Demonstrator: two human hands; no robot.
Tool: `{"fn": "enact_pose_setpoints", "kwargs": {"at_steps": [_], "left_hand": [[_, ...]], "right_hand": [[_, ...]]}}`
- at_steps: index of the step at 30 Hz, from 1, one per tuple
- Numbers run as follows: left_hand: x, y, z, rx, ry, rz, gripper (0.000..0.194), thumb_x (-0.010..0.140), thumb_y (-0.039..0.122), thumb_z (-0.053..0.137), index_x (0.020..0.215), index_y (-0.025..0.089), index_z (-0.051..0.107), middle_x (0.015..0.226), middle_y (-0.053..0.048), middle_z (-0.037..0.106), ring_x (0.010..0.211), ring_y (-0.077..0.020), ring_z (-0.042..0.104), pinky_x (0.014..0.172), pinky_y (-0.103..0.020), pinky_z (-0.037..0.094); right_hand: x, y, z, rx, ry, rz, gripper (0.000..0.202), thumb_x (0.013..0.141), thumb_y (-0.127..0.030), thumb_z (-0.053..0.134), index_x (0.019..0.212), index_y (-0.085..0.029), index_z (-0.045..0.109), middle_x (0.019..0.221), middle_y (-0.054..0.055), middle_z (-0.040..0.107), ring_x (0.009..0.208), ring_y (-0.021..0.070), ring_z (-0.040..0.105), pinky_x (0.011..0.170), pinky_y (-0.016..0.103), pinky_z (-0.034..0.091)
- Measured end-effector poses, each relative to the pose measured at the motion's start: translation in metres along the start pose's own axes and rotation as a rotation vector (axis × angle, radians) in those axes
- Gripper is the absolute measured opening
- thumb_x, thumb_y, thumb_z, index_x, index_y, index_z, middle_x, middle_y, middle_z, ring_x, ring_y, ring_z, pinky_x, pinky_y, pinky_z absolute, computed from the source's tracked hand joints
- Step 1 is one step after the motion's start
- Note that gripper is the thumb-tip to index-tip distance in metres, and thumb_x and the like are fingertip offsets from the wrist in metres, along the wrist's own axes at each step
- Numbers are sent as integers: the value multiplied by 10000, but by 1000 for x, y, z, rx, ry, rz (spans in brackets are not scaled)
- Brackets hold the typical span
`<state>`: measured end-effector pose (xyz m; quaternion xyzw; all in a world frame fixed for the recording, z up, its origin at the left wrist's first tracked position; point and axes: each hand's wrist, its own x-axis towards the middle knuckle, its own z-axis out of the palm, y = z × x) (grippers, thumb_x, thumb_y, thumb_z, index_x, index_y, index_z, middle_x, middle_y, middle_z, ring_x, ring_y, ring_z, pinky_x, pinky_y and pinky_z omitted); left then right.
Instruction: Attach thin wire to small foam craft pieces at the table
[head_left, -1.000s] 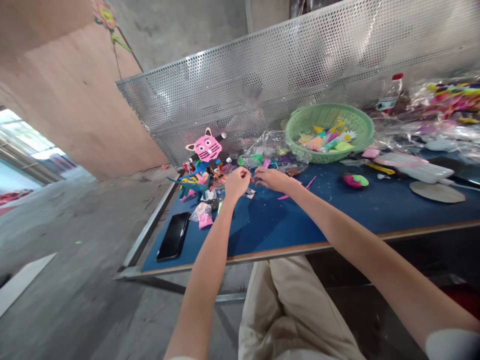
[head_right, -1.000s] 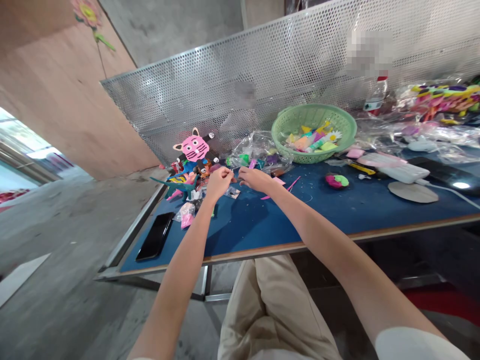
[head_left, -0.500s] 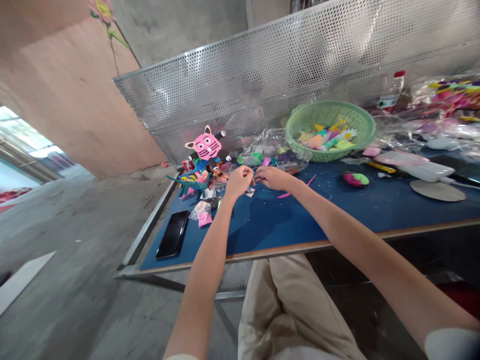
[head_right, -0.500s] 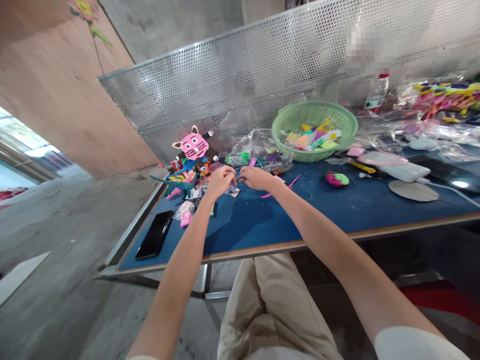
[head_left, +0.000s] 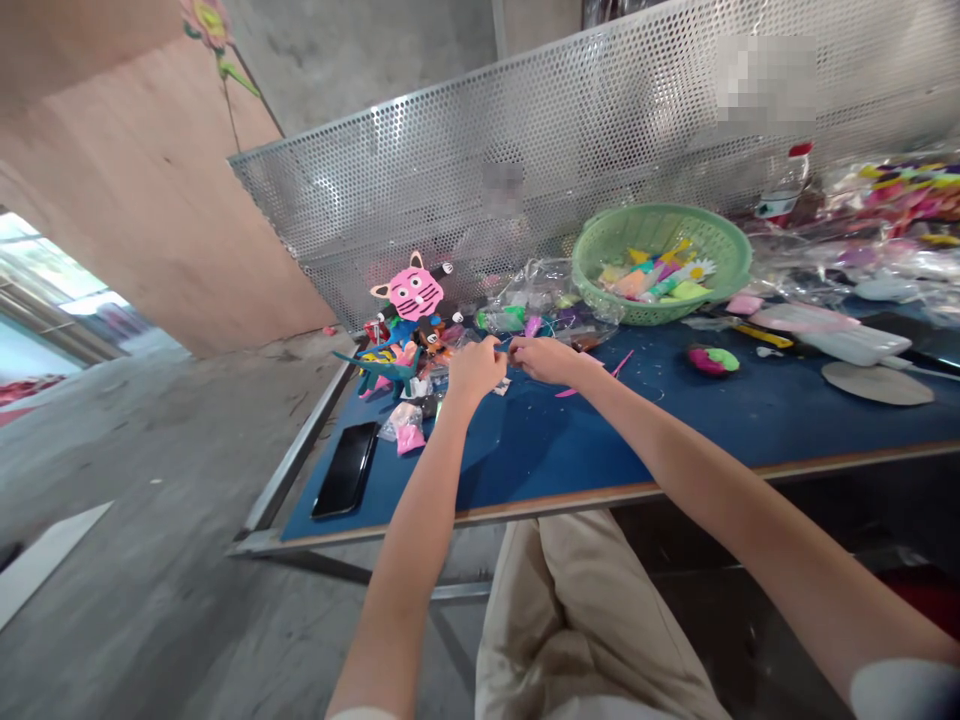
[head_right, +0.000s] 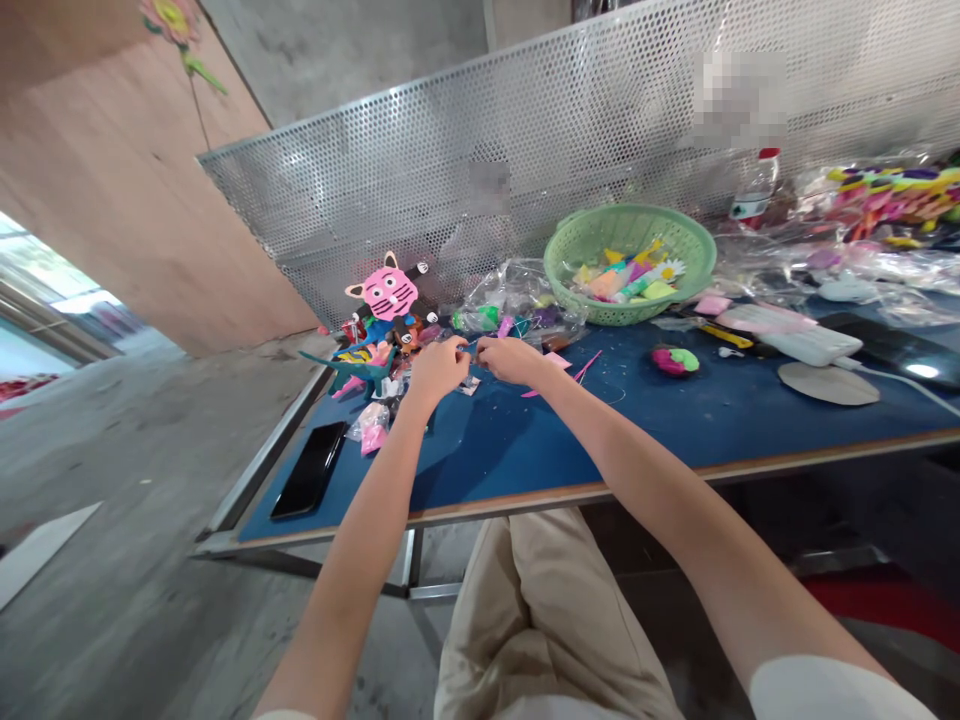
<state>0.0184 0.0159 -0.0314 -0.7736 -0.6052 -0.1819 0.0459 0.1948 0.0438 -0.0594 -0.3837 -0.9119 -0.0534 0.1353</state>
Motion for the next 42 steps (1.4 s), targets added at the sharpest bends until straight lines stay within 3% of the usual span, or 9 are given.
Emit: {"fn": "enact_pose_setpoints", "kwargs": {"at_steps": [3,8,10,16,21,26,31,36,42], "left_hand": [[2,-3,1,-44,-18,18,295,940,236,498,1170,223,683,1036,-139,731,1056,-288,673,909,-368,489],[4,-9,3,-25,-93,39,276,972,269,497,1168,227,686,1098,-146,720,1090,-276,665,926,-366,484],[3,-10,4,16,-102,41,289,973,273,496,1177,251,698,1096,-137,722,1083,-284,670,918,-374,484],[2,-7,5,86,-53,-2,289,984,280,474,1139,255,717,1098,-144,718,1061,-319,672,884,-407,480],[2,-5,4,53,54,65,323,1028,275,397,1163,265,689,1140,-115,706,1124,-279,619,890,-365,455],[0,-3,3,55,73,73,305,1028,301,423,1088,275,720,1092,-106,703,1148,-284,570,873,-354,448],[-4,4,0,53,89,61,306,1026,264,428,1085,255,728,1083,-109,693,1153,-290,555,851,-358,456],[-7,12,-3,70,124,60,302,1022,284,448,1074,258,744,1168,-115,633,1177,-277,522,857,-358,472],[-8,14,-1,75,174,74,278,1008,306,487,1060,240,752,1211,-113,576,1161,-262,521,925,-372,453]], "right_hand": [[0,0,0,-61,27,-30,291,960,-137,465,1033,-145,747,1273,119,641,807,176,658,643,300,414],[-1,1,1,-156,112,-101,244,970,-207,537,1103,-187,741,1396,112,577,1100,260,637,793,339,470],[-2,3,0,-172,127,-99,243,958,-227,572,1143,-196,726,1400,108,577,1130,272,621,833,355,473],[-2,9,1,-126,109,-85,242,923,-187,578,1105,-188,737,1322,125,605,1076,256,629,791,338,490],[0,15,6,52,172,-132,235,949,-203,540,1019,-186,764,1265,118,642,985,217,660,831,333,514],[1,20,8,206,150,-123,223,931,-165,556,986,-180,771,1144,96,698,902,196,678,857,334,522],[2,21,8,256,159,-138,168,920,-163,593,955,-168,757,1055,96,702,904,187,669,861,317,516],[4,21,11,243,167,-115,99,898,-196,658,945,-140,725,988,102,681,801,177,640,764,300,508],[6,21,12,213,158,-122,127,884,-206,690,975,-121,717,982,117,687,830,195,644,777,306,502]]}}
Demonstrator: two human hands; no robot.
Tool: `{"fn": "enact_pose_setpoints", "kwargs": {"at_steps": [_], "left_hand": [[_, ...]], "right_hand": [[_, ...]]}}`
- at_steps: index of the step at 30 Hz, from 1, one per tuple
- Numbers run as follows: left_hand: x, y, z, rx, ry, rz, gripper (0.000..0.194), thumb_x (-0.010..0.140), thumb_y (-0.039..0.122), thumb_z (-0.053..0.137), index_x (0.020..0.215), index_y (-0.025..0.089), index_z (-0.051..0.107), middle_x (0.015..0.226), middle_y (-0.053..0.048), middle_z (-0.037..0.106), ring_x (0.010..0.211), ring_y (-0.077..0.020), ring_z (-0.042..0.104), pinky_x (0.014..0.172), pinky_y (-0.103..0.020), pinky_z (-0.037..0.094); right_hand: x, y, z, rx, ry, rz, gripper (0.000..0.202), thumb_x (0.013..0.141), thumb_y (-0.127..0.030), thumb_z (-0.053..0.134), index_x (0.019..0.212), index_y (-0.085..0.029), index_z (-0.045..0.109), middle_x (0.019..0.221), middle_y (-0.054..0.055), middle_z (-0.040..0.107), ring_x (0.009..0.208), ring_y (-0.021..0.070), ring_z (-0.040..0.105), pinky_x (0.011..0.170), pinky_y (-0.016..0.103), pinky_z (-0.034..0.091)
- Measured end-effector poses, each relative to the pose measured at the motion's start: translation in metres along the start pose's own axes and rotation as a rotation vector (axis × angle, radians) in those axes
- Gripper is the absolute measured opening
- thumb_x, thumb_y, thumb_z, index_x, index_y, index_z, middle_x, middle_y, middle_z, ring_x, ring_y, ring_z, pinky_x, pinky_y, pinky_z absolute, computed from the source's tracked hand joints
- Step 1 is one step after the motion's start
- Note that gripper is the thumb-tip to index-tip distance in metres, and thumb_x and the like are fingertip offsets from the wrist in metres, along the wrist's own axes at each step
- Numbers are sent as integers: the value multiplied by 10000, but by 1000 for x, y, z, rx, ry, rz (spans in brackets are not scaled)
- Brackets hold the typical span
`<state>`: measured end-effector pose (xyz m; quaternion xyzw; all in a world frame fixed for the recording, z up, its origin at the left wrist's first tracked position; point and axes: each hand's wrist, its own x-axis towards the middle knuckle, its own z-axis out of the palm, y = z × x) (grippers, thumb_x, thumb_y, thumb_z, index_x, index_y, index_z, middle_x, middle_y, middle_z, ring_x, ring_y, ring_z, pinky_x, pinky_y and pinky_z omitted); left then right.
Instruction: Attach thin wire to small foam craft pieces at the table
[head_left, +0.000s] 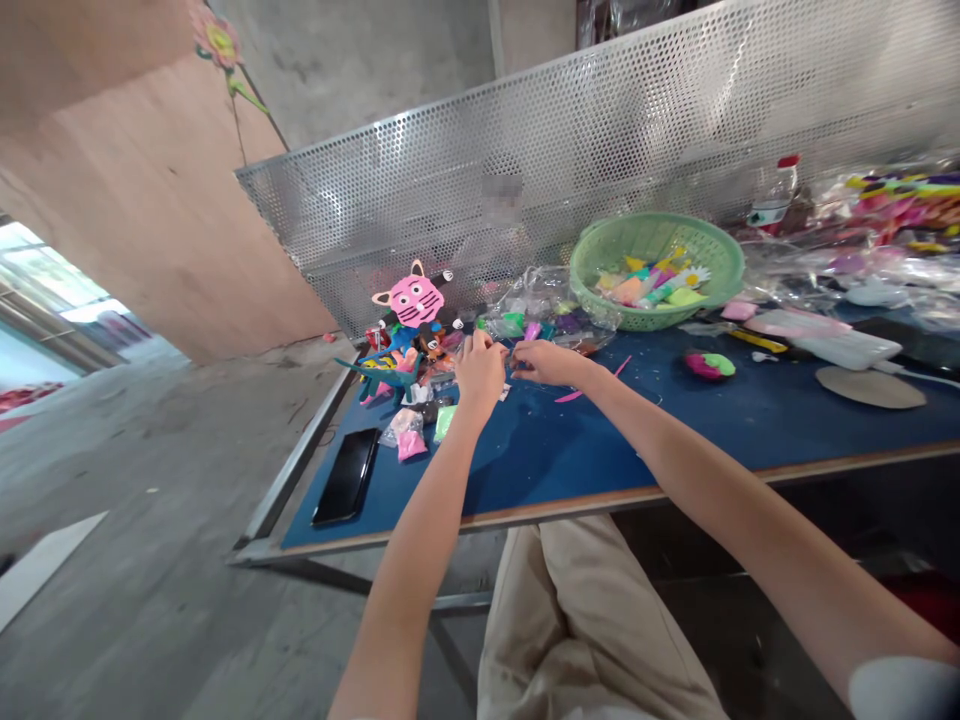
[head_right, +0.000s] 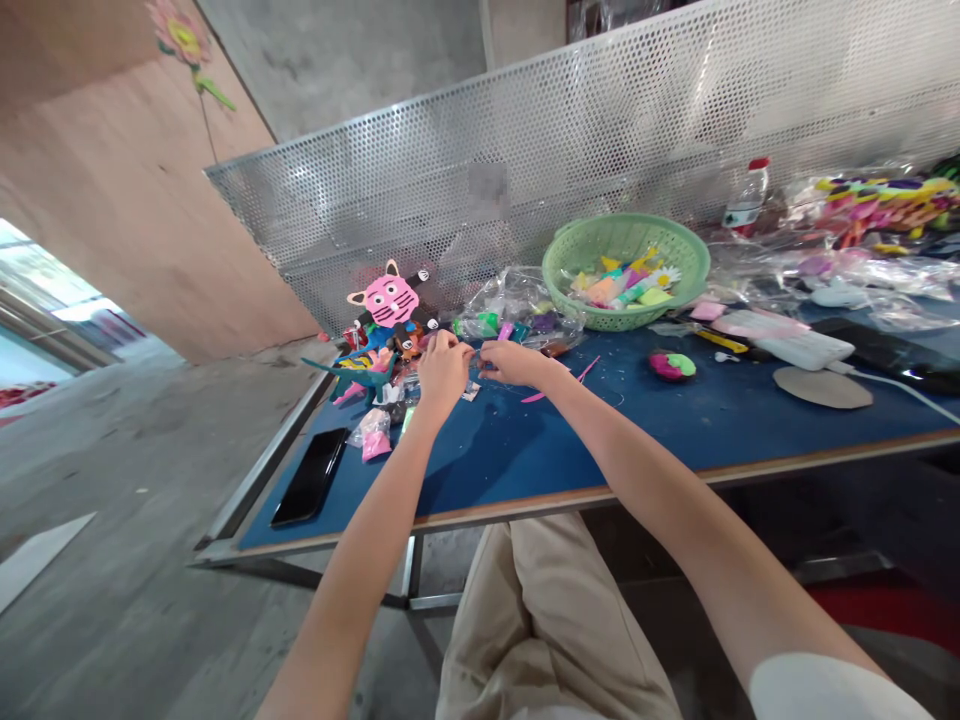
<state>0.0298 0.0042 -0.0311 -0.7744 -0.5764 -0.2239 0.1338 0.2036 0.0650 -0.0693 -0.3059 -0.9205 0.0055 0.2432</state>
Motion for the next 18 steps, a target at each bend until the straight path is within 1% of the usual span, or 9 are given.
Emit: {"fn": "enact_pose_setpoints", "kwargs": {"at_steps": [4,7,11,14,18], "left_hand": [[0,1,2,-43,9,-6,242,993,329,532,1037,256,758,1191,-98,585,1131,-249,552,925,-365,442],[0,1,3,-56,11,-16,235,991,340,542,1036,271,762,1180,-89,594,1120,-242,566,929,-365,429],[1,0,3,-81,58,-30,220,985,340,561,1002,273,770,1139,-74,611,1080,-230,584,898,-357,414],[1,-1,2,-101,82,-25,204,976,329,578,978,270,773,1111,-68,624,1057,-227,594,873,-355,406],[0,1,1,-110,96,-12,188,965,321,598,969,265,777,1105,-70,632,1056,-234,591,883,-361,395]], "right_hand": [[0,-1,-1,8,31,22,112,886,-201,677,937,-129,747,966,113,708,842,196,645,787,302,489],[-1,-3,-2,51,69,83,108,857,-177,694,928,-154,771,934,88,722,812,181,640,769,284,472],[-3,-4,-3,144,124,138,111,845,-252,737,918,-187,789,932,61,736,763,163,632,732,271,457],[-3,-4,-2,132,157,157,100,863,-268,730,887,-189,788,959,61,749,774,168,640,750,280,457],[-2,-7,0,92,172,166,94,879,-255,710,888,-197,783,979,55,759,808,176,654,770,283,460]]}}
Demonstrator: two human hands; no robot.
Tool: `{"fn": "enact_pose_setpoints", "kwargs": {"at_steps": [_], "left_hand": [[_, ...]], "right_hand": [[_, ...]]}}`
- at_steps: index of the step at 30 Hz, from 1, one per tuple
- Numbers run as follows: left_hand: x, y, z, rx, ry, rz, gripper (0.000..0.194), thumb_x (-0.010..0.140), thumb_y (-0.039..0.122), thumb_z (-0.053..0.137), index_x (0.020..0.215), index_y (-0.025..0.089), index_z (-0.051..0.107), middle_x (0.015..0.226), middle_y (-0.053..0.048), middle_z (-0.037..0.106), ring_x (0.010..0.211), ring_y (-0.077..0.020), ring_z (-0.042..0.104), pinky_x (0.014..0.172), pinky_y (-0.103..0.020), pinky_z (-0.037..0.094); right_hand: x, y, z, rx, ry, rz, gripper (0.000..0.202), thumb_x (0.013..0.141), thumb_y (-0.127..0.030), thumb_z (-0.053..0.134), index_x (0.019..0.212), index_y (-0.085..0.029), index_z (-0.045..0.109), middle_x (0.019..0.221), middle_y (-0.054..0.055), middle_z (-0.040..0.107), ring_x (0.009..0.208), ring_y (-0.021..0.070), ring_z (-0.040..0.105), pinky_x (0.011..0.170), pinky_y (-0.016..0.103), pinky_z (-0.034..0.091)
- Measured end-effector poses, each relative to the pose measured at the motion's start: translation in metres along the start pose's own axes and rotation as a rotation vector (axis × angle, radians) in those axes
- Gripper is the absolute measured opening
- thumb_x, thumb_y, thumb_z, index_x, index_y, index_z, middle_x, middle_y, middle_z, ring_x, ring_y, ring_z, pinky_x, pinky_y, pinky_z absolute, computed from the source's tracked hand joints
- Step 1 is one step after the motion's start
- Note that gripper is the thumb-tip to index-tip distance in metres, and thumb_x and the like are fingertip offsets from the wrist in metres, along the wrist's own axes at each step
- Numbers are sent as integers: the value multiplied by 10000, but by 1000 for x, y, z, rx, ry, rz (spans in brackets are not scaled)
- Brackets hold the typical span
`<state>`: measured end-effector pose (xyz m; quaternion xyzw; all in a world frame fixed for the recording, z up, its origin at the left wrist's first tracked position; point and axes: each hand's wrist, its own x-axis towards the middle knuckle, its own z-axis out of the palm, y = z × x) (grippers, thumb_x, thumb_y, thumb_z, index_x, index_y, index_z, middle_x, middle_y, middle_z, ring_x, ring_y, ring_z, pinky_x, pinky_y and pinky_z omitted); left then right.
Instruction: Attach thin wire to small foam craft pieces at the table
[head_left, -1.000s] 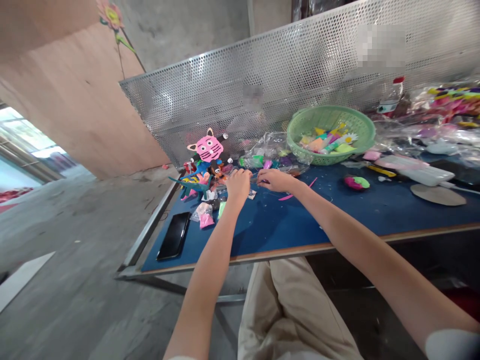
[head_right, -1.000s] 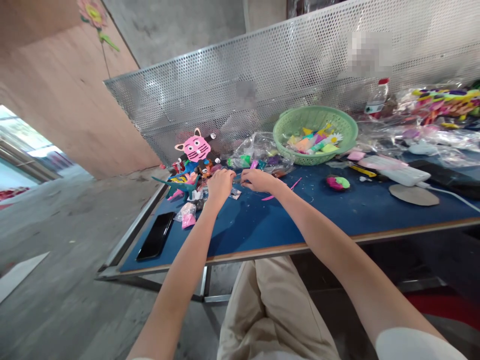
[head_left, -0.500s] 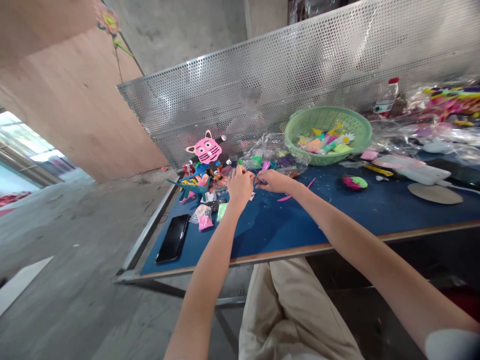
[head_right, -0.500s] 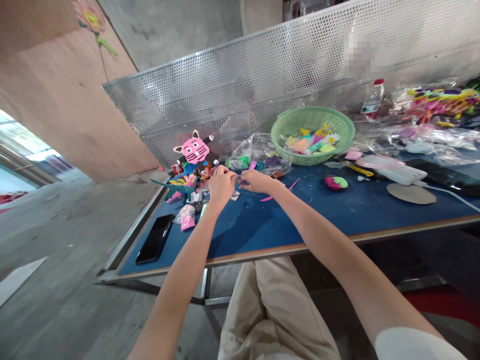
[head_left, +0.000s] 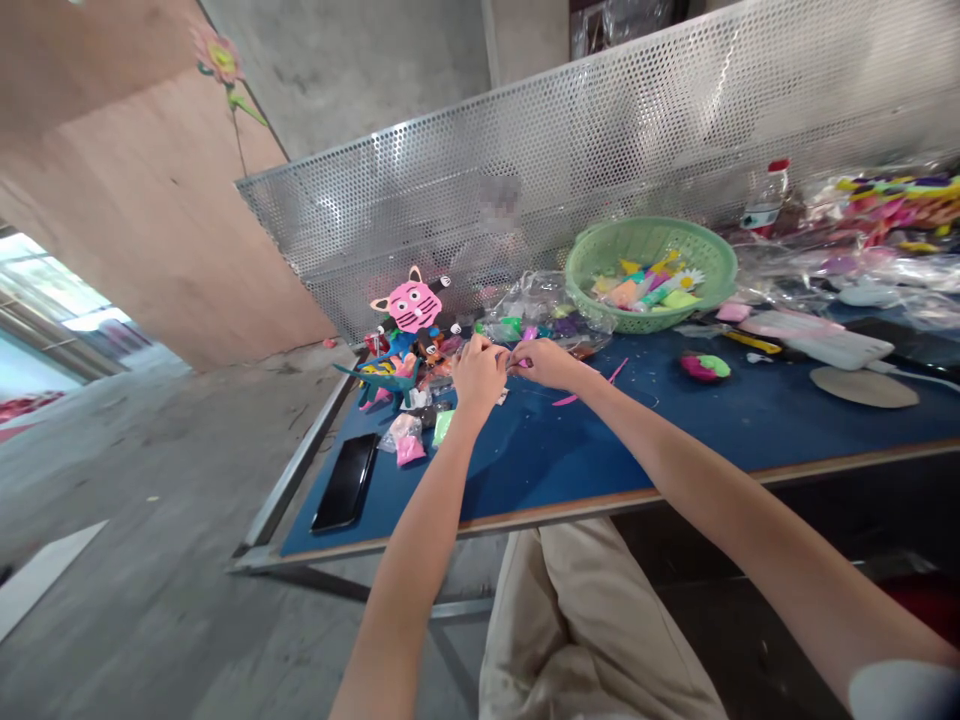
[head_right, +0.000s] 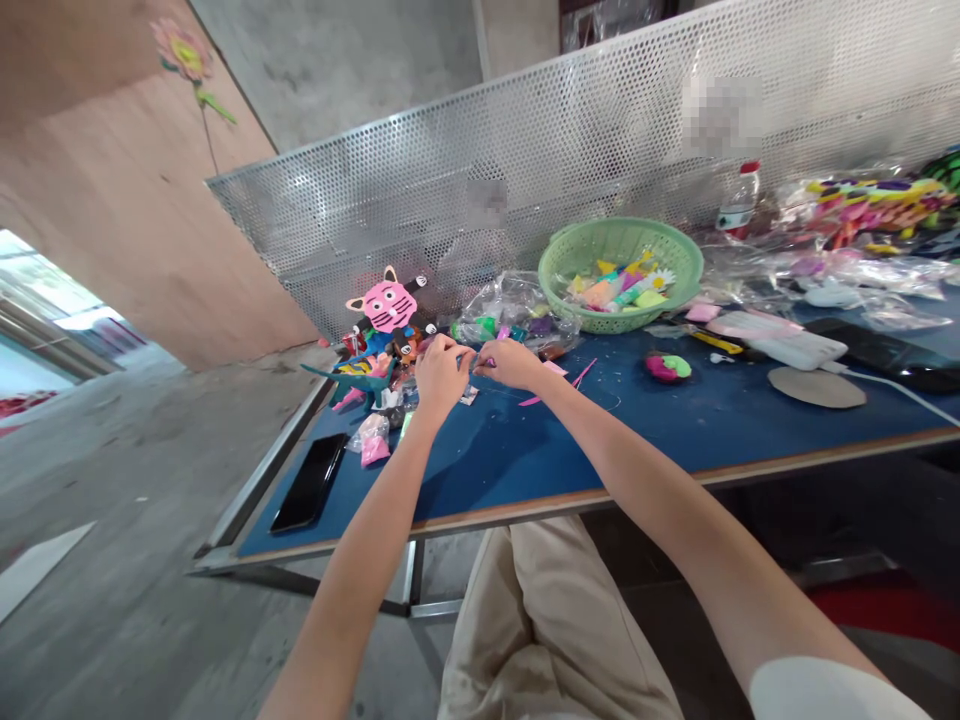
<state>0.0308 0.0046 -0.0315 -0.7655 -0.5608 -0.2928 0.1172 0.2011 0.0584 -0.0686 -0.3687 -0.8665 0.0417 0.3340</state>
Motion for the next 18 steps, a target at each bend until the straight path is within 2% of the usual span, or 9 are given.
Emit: {"fn": "enact_pose_setpoints", "kwargs": {"at_steps": [3,10,18], "left_hand": [[-1,1,0,-6,2,8,189,964,319,601,975,257,779,1102,-76,634,1052,-240,590,895,-370,386],[-2,2,0,-8,30,50,202,974,305,585,985,244,777,1110,-85,640,1066,-245,585,914,-391,371],[-5,7,-1,-58,58,58,216,972,311,576,962,231,776,1065,-86,659,1007,-235,623,904,-374,397]], "right_hand": [[-1,-6,-1,-38,6,47,93,877,-236,693,866,-203,780,969,47,765,828,187,664,762,285,459],[-3,-21,-6,-87,9,310,137,886,-275,658,915,-242,788,971,43,774,870,217,689,699,280,452],[-1,-23,-11,-76,14,459,205,904,-340,641,1006,-273,805,957,50,782,890,242,695,692,302,462]]}}
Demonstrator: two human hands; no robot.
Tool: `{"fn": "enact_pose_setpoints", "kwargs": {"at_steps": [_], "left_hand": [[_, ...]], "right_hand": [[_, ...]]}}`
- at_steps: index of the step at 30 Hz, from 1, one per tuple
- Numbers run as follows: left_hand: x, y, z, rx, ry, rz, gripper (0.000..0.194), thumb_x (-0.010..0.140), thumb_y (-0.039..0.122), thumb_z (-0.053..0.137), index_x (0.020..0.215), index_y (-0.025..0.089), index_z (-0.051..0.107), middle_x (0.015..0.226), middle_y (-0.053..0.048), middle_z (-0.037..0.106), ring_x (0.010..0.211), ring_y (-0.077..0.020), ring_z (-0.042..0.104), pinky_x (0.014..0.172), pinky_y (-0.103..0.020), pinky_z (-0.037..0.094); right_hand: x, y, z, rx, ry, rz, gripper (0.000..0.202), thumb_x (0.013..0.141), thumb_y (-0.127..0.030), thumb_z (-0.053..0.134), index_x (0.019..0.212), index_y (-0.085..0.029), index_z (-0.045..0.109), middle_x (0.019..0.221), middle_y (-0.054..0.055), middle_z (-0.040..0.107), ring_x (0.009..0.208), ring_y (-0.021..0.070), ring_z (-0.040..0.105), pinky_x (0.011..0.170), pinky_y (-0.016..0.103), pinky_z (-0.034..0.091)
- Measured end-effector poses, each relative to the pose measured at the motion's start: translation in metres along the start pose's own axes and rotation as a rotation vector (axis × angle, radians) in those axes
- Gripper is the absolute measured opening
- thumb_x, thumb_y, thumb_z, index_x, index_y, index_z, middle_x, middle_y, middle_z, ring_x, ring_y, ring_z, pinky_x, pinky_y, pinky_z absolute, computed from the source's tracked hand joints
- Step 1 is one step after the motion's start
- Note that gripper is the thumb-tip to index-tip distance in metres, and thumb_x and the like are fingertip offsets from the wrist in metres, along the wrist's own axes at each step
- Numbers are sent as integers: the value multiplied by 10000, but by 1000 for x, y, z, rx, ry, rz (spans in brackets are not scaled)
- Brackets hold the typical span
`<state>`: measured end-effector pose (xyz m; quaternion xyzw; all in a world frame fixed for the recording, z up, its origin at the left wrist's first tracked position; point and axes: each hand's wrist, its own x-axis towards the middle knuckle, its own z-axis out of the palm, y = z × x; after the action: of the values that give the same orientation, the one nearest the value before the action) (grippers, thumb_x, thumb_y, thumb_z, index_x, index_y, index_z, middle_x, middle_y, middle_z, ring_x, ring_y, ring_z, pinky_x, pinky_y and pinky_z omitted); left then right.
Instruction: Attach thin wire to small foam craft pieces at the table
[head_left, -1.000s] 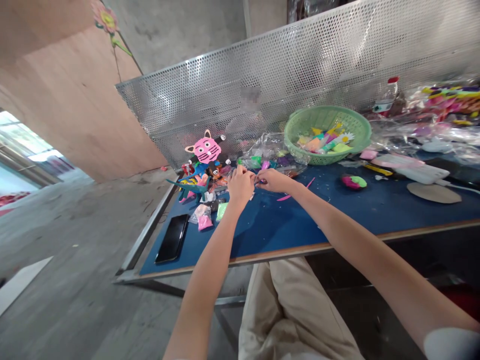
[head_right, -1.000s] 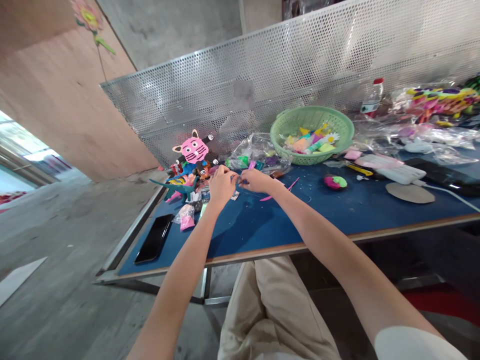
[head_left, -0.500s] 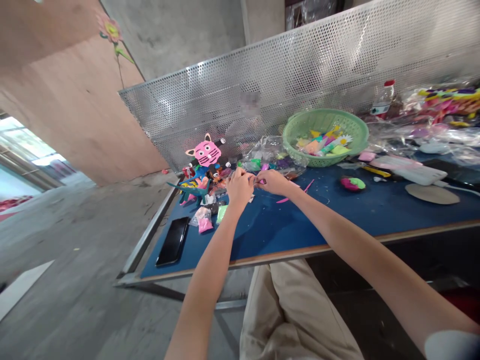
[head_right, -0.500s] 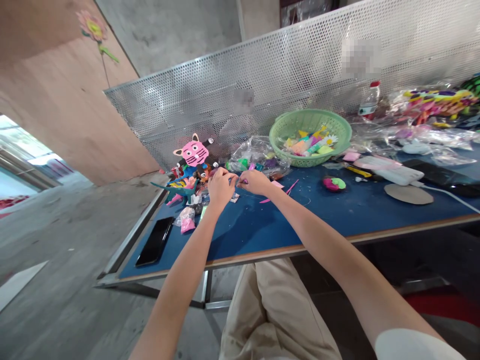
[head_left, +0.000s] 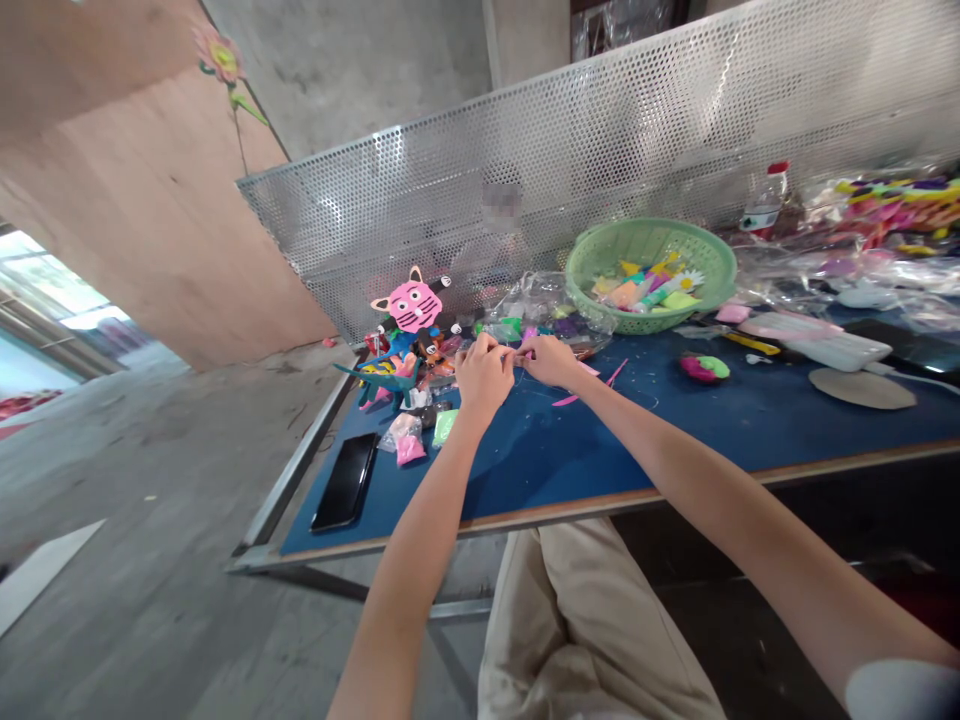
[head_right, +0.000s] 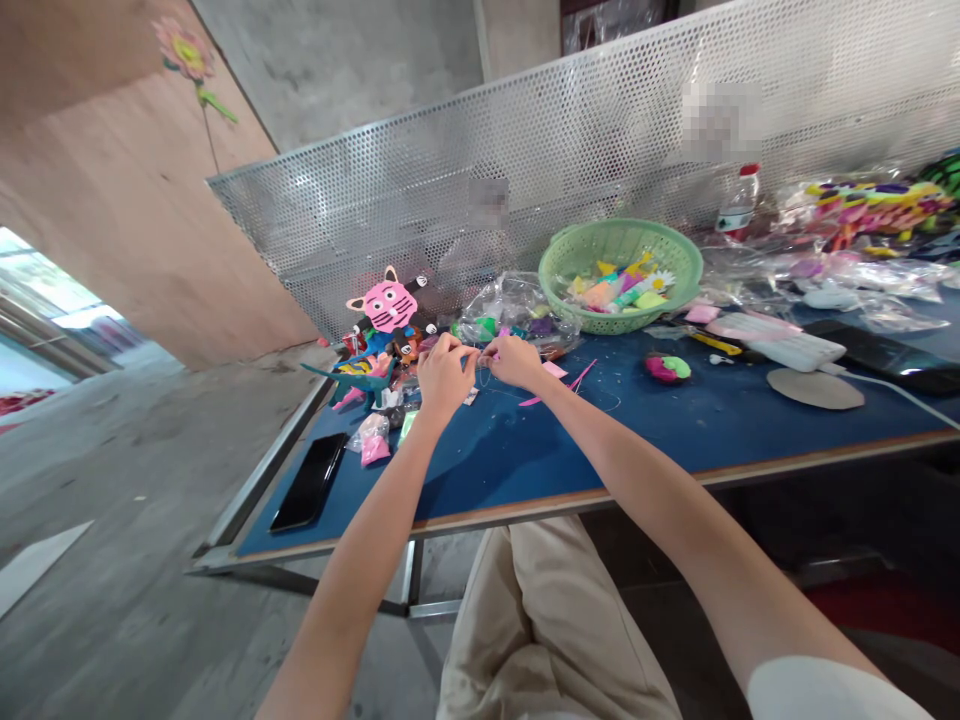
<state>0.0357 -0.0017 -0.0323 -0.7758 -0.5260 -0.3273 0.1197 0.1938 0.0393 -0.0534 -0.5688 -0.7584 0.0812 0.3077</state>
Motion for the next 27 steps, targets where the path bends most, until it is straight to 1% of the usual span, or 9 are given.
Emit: {"fn": "enact_pose_setpoints", "kwargs": {"at_steps": [2,6,9,12,15,17,20,24,27], "left_hand": [[1,0,1,-51,-7,-20,204,960,308,590,953,228,778,1065,-85,669,968,-225,636,879,-354,419],[3,-5,3,-262,-58,-94,197,948,305,594,959,226,775,1021,-66,719,899,-202,658,824,-298,463],[5,-8,3,-410,-67,-158,220,950,353,588,988,244,775,963,-43,764,873,-202,680,795,-281,476],[5,-7,2,-524,-51,-202,261,946,395,582,965,228,781,921,-38,780,821,-198,690,751,-276,481],[5,-6,2,-648,-44,-242,241,923,332,592,951,196,789,917,-37,783,829,-188,689,753,-262,494],[7,-6,3,-728,-80,-290,218,887,259,602,946,181,797,917,-34,786,851,-187,693,773,-257,504],[9,-11,3,-748,-142,-331,233,859,216,606,962,175,811,924,-36,792,859,-196,700,795,-273,516],[10,-20,5,-718,-180,-258,236,879,225,605,981,196,817,1019,-43,793,947,-214,707,849,-289,518],[9,-25,7,-711,-257,-258,225,887,241,616,979,195,817,1000,-48,795,960,-221,708,869,-293,517]], "right_hand": [[0,1,-2,0,17,3,211,910,-351,638,1013,-273,805,961,48,781,889,239,691,687,301,456],[-1,4,-4,-44,81,-55,197,924,-341,624,966,-265,801,1019,38,773,898,230,682,698,304,439],[-1,6,-4,-30,161,-99,186,931,-332,619,905,-261,788,1016,21,765,873,204,675,690,289,424],[-2,6,-2,-5,233,-161,183,939,-340,618,910,-250,774,1002,18,759,836,183,666,679,280,411],[-4,5,-2,24,271,-211,188,950,-323,599,924,-241,766,1029,22,756,871,182,669,694,277,416],[-5,4,-3,53,287,-219,198,957,-286,576,925,-238,765,1054,24,754,922,186,671,726,278,428],[-5,3,-4,70,283,-206,212,959,-260,560,921,-238,768,1060,29,752,944,194,668,761,285,439],[-4,3,-4,60,269,-177,212,962,-268,563,920,-242,769,1057,30,750,940,199,663,766,291,441],[-3,3,-4,66,251,-161,195,955,-268,582,910,-235,769,1044,35,750,930,200,663,769,291,444]]}}
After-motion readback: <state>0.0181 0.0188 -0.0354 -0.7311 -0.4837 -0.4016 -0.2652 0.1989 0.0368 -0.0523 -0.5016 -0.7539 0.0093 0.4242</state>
